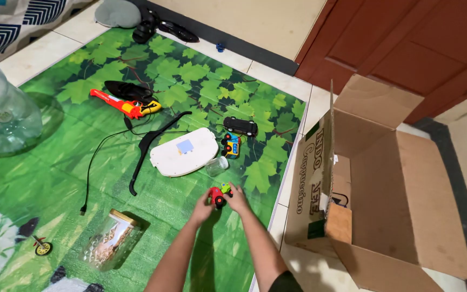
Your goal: Picking up various toys and items from the floor and placing them into a cardboard box.
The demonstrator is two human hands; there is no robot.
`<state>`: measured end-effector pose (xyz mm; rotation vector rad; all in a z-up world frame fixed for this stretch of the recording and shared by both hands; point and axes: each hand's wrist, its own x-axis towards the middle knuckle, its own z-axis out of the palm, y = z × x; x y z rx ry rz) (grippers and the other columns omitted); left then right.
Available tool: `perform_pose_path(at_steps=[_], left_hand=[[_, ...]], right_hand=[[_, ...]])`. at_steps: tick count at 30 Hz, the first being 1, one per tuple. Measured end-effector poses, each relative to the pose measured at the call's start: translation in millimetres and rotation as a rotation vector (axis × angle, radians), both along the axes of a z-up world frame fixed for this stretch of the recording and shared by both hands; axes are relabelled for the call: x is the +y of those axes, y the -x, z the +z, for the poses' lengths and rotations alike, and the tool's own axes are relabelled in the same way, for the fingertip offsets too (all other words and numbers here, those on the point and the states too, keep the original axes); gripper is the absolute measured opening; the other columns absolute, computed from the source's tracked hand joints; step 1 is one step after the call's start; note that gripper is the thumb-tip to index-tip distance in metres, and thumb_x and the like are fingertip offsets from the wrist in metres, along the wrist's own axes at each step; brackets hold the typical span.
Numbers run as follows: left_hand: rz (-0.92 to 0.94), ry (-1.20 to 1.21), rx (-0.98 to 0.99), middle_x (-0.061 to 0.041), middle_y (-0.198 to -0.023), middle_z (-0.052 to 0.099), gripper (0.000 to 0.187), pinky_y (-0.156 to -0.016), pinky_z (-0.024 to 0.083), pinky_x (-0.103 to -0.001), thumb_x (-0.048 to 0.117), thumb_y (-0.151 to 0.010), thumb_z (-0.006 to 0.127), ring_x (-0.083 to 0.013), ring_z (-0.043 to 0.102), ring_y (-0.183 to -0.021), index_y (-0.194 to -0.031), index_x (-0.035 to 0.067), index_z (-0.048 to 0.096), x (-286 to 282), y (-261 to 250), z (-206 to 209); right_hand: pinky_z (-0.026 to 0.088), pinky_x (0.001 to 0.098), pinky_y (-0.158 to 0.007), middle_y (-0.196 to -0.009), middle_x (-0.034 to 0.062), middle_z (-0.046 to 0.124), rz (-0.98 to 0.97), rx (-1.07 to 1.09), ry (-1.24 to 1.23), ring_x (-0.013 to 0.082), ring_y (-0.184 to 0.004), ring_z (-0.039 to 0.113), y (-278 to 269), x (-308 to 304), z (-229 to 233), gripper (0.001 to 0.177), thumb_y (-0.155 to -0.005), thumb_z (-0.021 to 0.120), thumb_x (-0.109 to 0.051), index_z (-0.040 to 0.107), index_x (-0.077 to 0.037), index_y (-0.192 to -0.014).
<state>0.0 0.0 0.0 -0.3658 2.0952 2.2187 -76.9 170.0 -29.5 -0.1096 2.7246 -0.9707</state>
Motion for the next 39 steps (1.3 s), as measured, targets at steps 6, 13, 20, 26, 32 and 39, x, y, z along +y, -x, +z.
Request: perform_pose_path(at_steps=[6, 13, 20, 26, 32, 39], left_hand=[[-0.022, -0.111, -0.309, -0.014, -0.139, 0.065, 0.089, -0.106, 0.046, -0.035, 0.002, -0.077, 0.074, -0.026, 0.062, -0.124, -0.157, 0.016, 0.039, 11, -15, -6], [0.116, -0.173, -0.305, -0.013, -0.14, 0.064, 0.083, -0.103, 0.047, -0.034, 0.006, -0.079, 0.074, -0.0243, 0.063, -0.119, -0.156, 0.018, 0.044, 5, -18, 33], [0.192, -0.16, -0.062, -0.012, -0.144, 0.061, 0.08, -0.099, 0.049, -0.036, 0.002, -0.08, 0.073, -0.0251, 0.061, -0.123, -0.155, 0.017, 0.047, 15, 11, 117], [0.219, -0.159, 0.167, -0.006, -0.151, 0.053, 0.078, -0.105, 0.047, -0.034, 0.002, -0.081, 0.074, -0.0199, 0.056, -0.13, -0.152, 0.015, 0.046, 46, 52, 221], [0.087, -0.31, 0.265, -0.009, -0.149, 0.056, 0.076, -0.104, 0.047, -0.034, 0.001, -0.083, 0.072, -0.022, 0.058, -0.127, -0.154, 0.016, 0.048, 106, 84, 333], [-0.131, -0.137, 0.346, -0.009, -0.147, 0.056, 0.082, -0.107, 0.043, -0.033, 0.004, -0.079, 0.079, -0.0174, 0.054, -0.132, -0.154, 0.016, 0.045, 222, 103, 408]], right_hand=[[0.043, 0.0439, -0.11, -0.151, 0.0169, 0.042, -0.067, 0.005, 0.071, 0.037, -0.136, 0.046, -11, -7, -13, 0.091, -0.08, 0.083, -0.033, 0.035, -0.013, -0.155], [0.046, 0.0411, -0.108, -0.14, 0.0115, 0.052, -0.119, 0.089, 0.086, 0.0332, -0.126, 0.054, -14, -8, 9, 0.077, -0.074, 0.088, -0.024, 0.055, -0.012, -0.143], [0.05, 0.0384, -0.104, -0.133, 0.0137, 0.049, -0.2, 0.258, 0.245, 0.0331, -0.119, 0.059, 13, -9, 101, 0.067, -0.073, 0.087, -0.009, 0.059, -0.01, -0.134], [0.051, 0.0419, -0.101, -0.135, 0.0174, 0.047, -0.209, 0.457, 0.275, 0.0375, -0.119, 0.058, 34, 5, 254, 0.066, -0.075, 0.085, -0.008, 0.054, -0.008, -0.134], [0.046, 0.0503, -0.098, -0.123, 0.0205, 0.06, -0.276, 0.59, 0.19, 0.0436, -0.115, 0.056, 63, 74, 372, 0.066, -0.078, 0.086, -0.018, 0.046, -0.006, -0.129], [0.049, 0.0465, -0.094, -0.119, 0.0227, 0.058, -0.362, 0.68, 0.337, 0.0383, -0.11, 0.06, 75, 220, 426, 0.072, -0.077, 0.089, -0.034, 0.042, -0.004, -0.122]])
